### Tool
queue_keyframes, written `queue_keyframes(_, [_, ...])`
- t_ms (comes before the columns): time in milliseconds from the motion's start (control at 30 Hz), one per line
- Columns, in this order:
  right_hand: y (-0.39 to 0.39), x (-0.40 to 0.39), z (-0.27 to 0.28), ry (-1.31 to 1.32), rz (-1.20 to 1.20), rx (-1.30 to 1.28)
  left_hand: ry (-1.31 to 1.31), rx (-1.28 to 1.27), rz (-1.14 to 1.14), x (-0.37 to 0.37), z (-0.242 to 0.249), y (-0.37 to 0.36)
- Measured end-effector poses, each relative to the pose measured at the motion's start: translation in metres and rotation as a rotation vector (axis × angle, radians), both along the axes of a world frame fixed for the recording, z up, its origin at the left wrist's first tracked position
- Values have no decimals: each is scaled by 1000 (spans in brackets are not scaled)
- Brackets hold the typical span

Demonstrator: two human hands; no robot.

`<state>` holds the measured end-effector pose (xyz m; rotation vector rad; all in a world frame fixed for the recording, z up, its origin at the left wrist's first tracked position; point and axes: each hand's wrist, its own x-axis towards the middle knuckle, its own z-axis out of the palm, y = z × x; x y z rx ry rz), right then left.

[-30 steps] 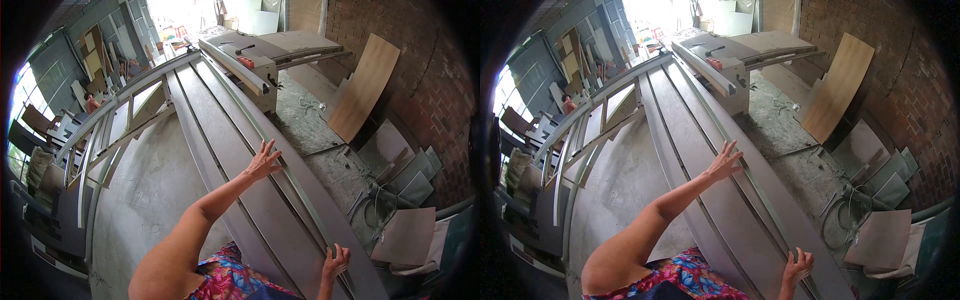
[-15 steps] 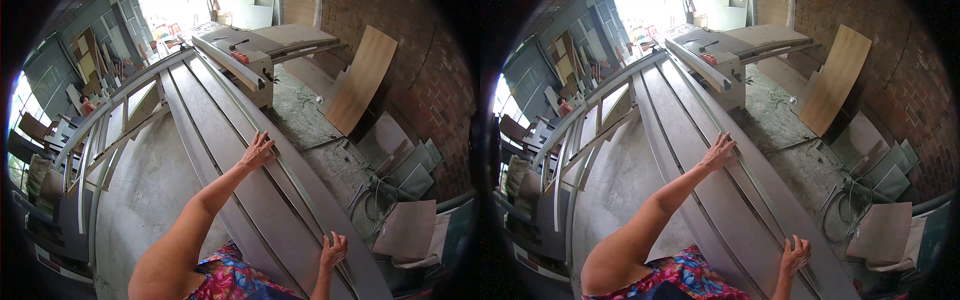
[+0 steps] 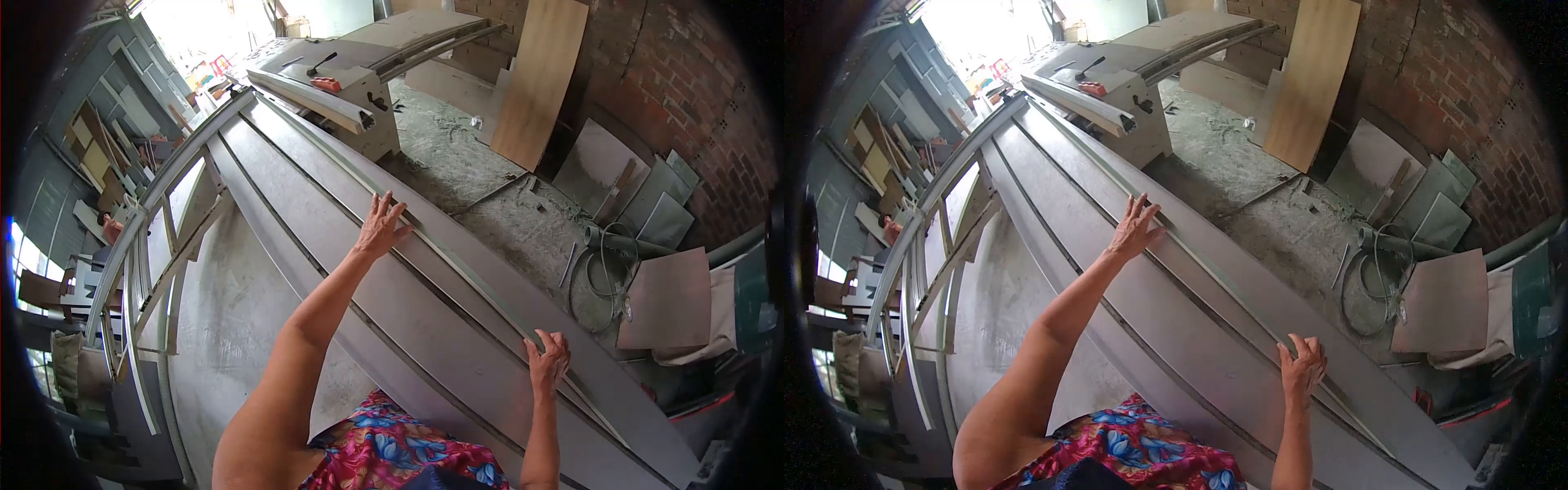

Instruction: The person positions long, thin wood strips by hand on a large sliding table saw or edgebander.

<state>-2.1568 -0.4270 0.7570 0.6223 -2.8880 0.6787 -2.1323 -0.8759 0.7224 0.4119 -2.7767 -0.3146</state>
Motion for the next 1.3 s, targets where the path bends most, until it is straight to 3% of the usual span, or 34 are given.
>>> queue_keyframes(300, [-7, -8, -16, 74, 48, -70, 68, 55, -9, 1, 2, -6])
queue_keyframes(400, [-14, -18, -1, 182, 82, -186, 79, -118, -7, -4, -34, -28])
queue_keyframes(433, [-12, -20, -9, 222, 87, -255, -67, -160, -7, -4, -16, -23])
queue_keyframes(500, [-9, -20, -24, 211, 86, -241, 150, -205, -81, -8, -43, -50])
queue_keyframes(533, [-6, -18, -5, 249, 82, -218, 255, -235, -118, -9, -55, -62])
queue_keyframes(600, [0, -12, 4, 156, 50, -175, 142, -279, -5, -3, -16, -27])
queue_keyframes(633, [2, -10, 1, 101, 43, -156, 85, -331, 28, -4, -23, -30])
queue_keyframes(733, [0, -29, -16, 17, 58, -127, 45, -286, 96, -17, -30, -26])
queue_keyframes(1200, [4, -47, -13, 81, 53, -146, 54, -241, 38, -32, -31, -28])
queue_keyframes(1267, [2, -45, -14, 113, 63, -160, 57, -197, 21, -30, -23, -23])
queue_keyframes(1300, [1, -45, -16, 93, 47, -139, 106, -54, -13, -30, -30, -32])
